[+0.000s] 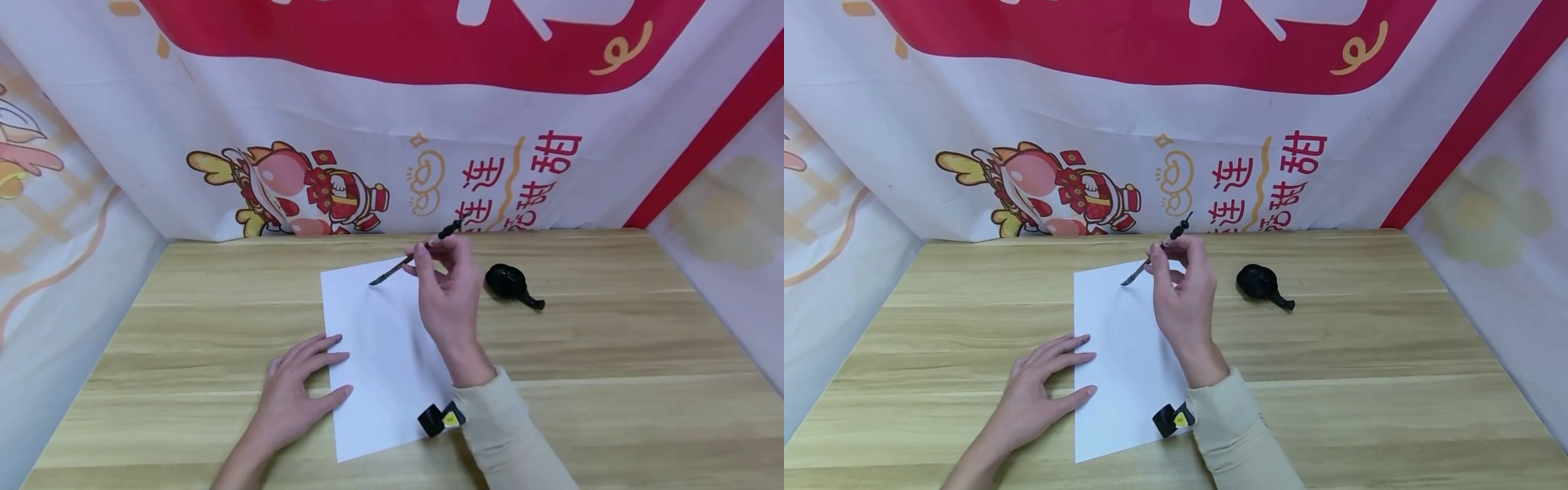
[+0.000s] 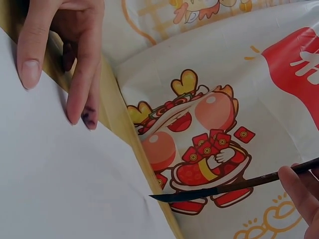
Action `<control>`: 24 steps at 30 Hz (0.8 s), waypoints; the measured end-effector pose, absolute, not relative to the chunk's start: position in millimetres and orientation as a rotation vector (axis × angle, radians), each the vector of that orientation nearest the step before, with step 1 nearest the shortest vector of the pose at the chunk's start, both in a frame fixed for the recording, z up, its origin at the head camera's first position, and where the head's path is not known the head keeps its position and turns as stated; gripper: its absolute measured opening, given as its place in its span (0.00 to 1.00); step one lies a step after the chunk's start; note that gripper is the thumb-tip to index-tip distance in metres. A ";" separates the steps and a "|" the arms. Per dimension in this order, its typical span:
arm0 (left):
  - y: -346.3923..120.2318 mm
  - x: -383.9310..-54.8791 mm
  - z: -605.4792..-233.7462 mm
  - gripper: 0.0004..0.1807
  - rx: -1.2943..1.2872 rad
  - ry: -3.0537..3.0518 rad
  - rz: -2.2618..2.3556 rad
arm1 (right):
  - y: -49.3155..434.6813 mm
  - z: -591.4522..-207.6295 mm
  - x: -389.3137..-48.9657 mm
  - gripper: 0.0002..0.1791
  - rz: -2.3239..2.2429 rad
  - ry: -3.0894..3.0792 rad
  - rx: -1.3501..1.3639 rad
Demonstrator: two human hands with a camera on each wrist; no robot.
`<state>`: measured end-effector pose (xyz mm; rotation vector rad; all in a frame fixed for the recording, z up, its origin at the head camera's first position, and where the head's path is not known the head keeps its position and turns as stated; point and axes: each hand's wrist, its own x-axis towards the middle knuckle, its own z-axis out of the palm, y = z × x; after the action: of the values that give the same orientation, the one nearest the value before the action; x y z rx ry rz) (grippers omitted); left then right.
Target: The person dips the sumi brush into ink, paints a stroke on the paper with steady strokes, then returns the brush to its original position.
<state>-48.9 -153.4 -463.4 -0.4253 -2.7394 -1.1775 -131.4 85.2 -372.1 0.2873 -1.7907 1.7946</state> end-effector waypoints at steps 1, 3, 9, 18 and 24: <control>-153.3 -48.9 -463.2 0.25 -0.426 -2.738 -1.179 | 84.7 -372.3 -131.4 0.11 1.804 -1.786 0.288; -153.3 -49.0 -463.1 0.25 -0.427 -2.736 -1.180 | 83.9 -372.5 -131.3 0.11 1.814 -1.785 0.291; -153.1 -49.2 -463.7 0.25 -0.429 -2.737 -1.175 | 82.2 -374.0 -130.8 0.10 1.831 -1.795 0.310; -152.9 -49.3 -464.0 0.25 -0.422 -2.748 -1.177 | 81.1 -376.4 -130.7 0.10 1.840 -1.806 0.320; -153.1 -49.3 -463.4 0.25 -0.420 -2.749 -1.180 | 79.4 -378.3 -132.0 0.10 1.861 -1.805 0.319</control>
<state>-49.3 -153.1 -463.4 -0.4202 -2.7489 -1.1805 -132.0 79.4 -378.3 0.3188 -1.8052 1.8608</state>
